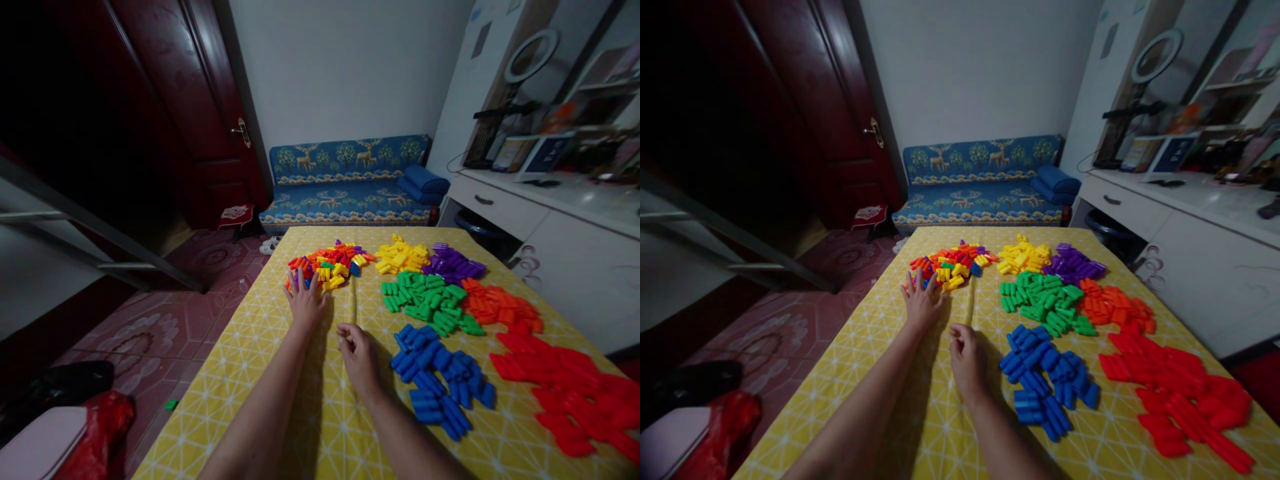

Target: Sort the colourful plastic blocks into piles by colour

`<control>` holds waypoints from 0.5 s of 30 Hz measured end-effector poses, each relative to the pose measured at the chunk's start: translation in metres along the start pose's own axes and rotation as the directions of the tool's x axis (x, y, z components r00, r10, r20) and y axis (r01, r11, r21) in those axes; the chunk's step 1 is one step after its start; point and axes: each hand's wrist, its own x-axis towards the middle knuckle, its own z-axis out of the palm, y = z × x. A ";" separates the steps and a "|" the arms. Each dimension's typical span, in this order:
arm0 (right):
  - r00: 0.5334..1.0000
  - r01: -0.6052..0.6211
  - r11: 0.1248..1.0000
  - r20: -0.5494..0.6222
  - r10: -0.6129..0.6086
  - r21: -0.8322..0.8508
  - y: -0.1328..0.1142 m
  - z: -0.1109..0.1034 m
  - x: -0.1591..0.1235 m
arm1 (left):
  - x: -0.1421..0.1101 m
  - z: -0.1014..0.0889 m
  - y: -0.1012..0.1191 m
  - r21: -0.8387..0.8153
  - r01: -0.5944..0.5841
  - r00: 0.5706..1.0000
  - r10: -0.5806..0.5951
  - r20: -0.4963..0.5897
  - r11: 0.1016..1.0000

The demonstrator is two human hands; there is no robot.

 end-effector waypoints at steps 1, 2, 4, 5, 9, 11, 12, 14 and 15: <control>1.000 0.002 1.000 0.005 -0.002 -0.007 0.000 0.000 0.000 | 0.007 0.000 -0.001 0.012 -0.015 1.000 0.015 0.002 1.000; 1.000 0.003 1.000 0.009 -0.002 -0.015 0.000 0.000 0.000 | 0.014 -0.001 -0.001 0.022 -0.035 0.999 0.035 0.002 0.999; 1.000 0.002 1.000 0.008 -0.002 -0.028 0.000 0.000 0.000 | 0.027 -0.003 0.000 0.036 -0.093 0.996 0.093 -0.001 0.995; 1.000 0.003 0.999 0.006 -0.002 -0.032 -0.001 0.001 0.000 | 0.032 -0.004 0.002 0.042 -0.134 0.991 0.134 0.000 0.990; 1.000 0.002 0.999 -0.004 -0.002 -0.039 -0.003 0.001 0.000 | 0.052 -0.003 0.014 0.043 -0.298 0.954 0.296 0.044 0.954; 1.000 0.007 0.999 -0.016 -0.007 -0.040 -0.004 0.000 0.000 | 0.061 0.000 0.020 0.026 -0.341 0.937 0.338 0.084 0.940; 1.000 0.012 0.999 -0.022 -0.013 -0.042 -0.004 0.000 0.000 | 0.065 0.003 0.023 0.017 -0.354 0.930 0.350 0.109 0.935; 0.999 0.025 0.999 -0.033 -0.026 -0.044 -0.004 -0.001 0.001 | 0.073 0.008 0.026 0.002 -0.365 0.918 0.359 0.169 0.931; 0.999 0.028 0.999 -0.038 -0.030 -0.043 -0.004 -0.001 0.001 | 0.075 0.011 0.027 -0.004 -0.365 0.912 0.359 0.199 0.931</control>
